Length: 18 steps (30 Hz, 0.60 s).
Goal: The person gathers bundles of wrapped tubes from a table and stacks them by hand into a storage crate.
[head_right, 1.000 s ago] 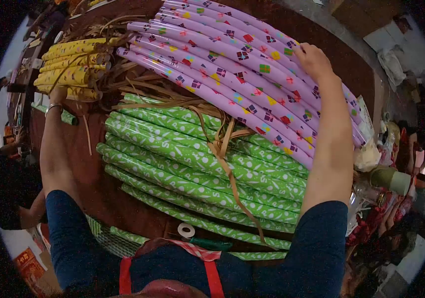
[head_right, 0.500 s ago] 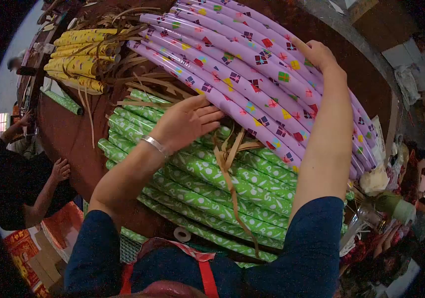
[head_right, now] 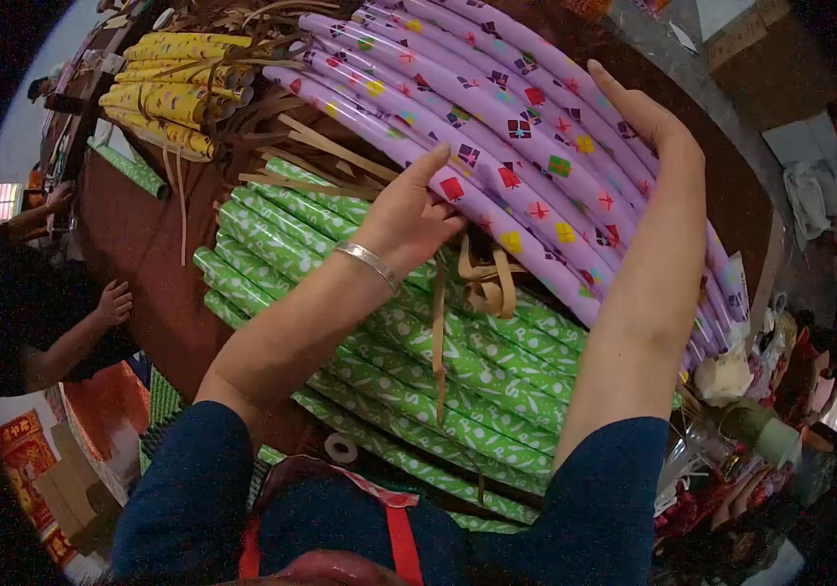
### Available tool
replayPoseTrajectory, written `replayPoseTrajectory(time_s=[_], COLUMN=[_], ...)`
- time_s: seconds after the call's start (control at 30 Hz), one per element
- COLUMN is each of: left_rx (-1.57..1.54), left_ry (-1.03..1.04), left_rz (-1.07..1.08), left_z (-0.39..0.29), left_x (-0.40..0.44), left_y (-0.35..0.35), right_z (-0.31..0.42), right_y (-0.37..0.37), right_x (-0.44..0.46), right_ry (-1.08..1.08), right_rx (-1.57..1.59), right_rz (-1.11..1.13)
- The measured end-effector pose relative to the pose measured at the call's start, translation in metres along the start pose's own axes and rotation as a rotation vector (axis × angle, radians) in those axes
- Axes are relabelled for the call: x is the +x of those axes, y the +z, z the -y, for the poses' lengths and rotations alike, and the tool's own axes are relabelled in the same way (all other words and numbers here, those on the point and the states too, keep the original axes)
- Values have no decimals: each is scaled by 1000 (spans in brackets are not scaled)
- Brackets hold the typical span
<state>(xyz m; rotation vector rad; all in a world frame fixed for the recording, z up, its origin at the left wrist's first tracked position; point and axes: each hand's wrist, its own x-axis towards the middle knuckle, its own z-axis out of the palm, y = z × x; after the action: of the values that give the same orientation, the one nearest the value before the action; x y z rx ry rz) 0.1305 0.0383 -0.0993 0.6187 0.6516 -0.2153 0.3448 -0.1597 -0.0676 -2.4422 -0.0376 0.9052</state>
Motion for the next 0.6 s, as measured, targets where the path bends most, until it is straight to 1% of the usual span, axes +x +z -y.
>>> replayPoseTrajectory(time_s=[0.07,0.1,0.17,0.2,0.27,0.3,0.33,0.4,0.43,0.47,0.53,0.57,0.6], left_rx=[-115,-158,-232,-241,-285,-293,-304,-336,-340,-350,-394,-412,-431], left_ry=[-4,-55,-35,-17,0,-23,-22,-6,-32,-24,-76,-56,-43], left_rz=[117,47,131,168,235,229,228,322,285,291,301,332,337], left_z=[4,8,10,12,11,13,19,28,30,31,34,35,37], left_x=[8,12,5,2,-4,-4,-3,-3,-11,-16,-23,-27,-25], left_y=[-3,-2,15,23,32,33,30,28,30,31,29,28,26], right_z=[4,7,13,6,16,19,26,35,39,43,41,41,40], right_y=[5,9,13,12,16,27,36,43,46,49,56,61,65], right_x=[-9,-14,-22,-12,-30,-45,-59,-74,-82,-89,-96,-99,-107], right_ry=[22,24,-32,-69,-93,-185,-217,-264,-253,-243,-274,-292,-396], right_rx=[62,56,86,50,-139,-14,-94,-257,-236,-216,-251,-285,-223], right_rz=[16,16,-1,47,-16,46,18,-82,-45,-9,-60,-87,-126])
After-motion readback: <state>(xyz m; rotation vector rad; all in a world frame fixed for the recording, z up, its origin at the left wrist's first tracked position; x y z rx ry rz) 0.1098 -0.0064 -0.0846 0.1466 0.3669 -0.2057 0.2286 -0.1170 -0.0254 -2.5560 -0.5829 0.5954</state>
